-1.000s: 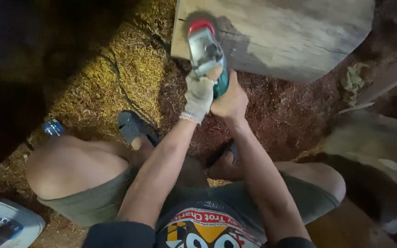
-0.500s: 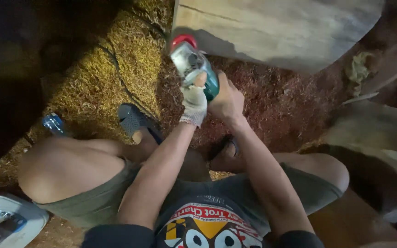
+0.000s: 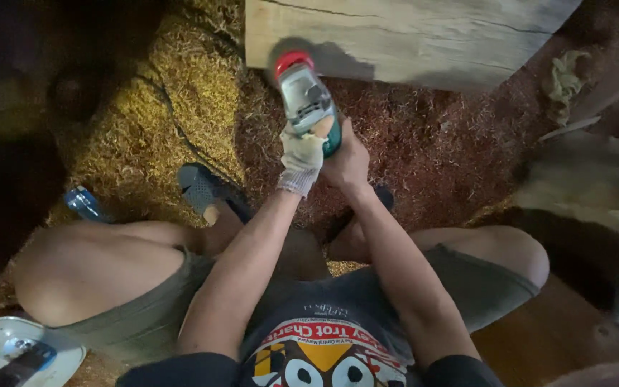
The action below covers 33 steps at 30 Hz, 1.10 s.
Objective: Sanding a large wooden log using an angle grinder with a wire brush attachment while sitting on a workshop floor.
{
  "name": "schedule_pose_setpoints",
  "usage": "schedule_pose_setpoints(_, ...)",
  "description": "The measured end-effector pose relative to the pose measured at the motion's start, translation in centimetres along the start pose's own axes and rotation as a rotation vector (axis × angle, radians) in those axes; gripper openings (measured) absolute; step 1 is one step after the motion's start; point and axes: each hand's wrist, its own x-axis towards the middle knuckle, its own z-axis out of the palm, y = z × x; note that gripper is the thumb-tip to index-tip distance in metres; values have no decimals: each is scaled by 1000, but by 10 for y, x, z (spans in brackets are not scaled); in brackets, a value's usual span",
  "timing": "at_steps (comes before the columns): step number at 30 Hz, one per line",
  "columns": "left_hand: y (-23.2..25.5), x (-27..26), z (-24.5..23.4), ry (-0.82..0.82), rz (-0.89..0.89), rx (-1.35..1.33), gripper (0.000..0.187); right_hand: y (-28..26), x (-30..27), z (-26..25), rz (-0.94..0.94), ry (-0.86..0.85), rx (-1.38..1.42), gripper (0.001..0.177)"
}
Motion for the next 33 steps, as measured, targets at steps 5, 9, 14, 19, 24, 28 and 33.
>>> schedule_pose_setpoints(5,35,5,9,-32,-57,51,38,0,12,-5,-34,22,19,87)
schedule_pose_setpoints(9,32,10,20,-91,46,68,37,-10,12,-20,-51,70,58,81)
schedule_pose_setpoints(14,-3,3,10,-27,-19,-128,37,4,8,-13,-50,35,5,81)
schedule_pose_setpoints(19,42,10,13,-68,-157,9,36,-32,19,-30,45,-15,-4,94)
schedule_pose_setpoints(24,30,22,7,-57,30,-1,39,-44,27,-35,55,-31,14,86)
schedule_pose_setpoints(28,-6,15,3,10,-111,-15,39,-26,18,-26,70,-72,-32,81)
schedule_pose_setpoints(33,-25,21,-19,263,-260,134,80,-28,26,-16,-49,-48,-76,88)
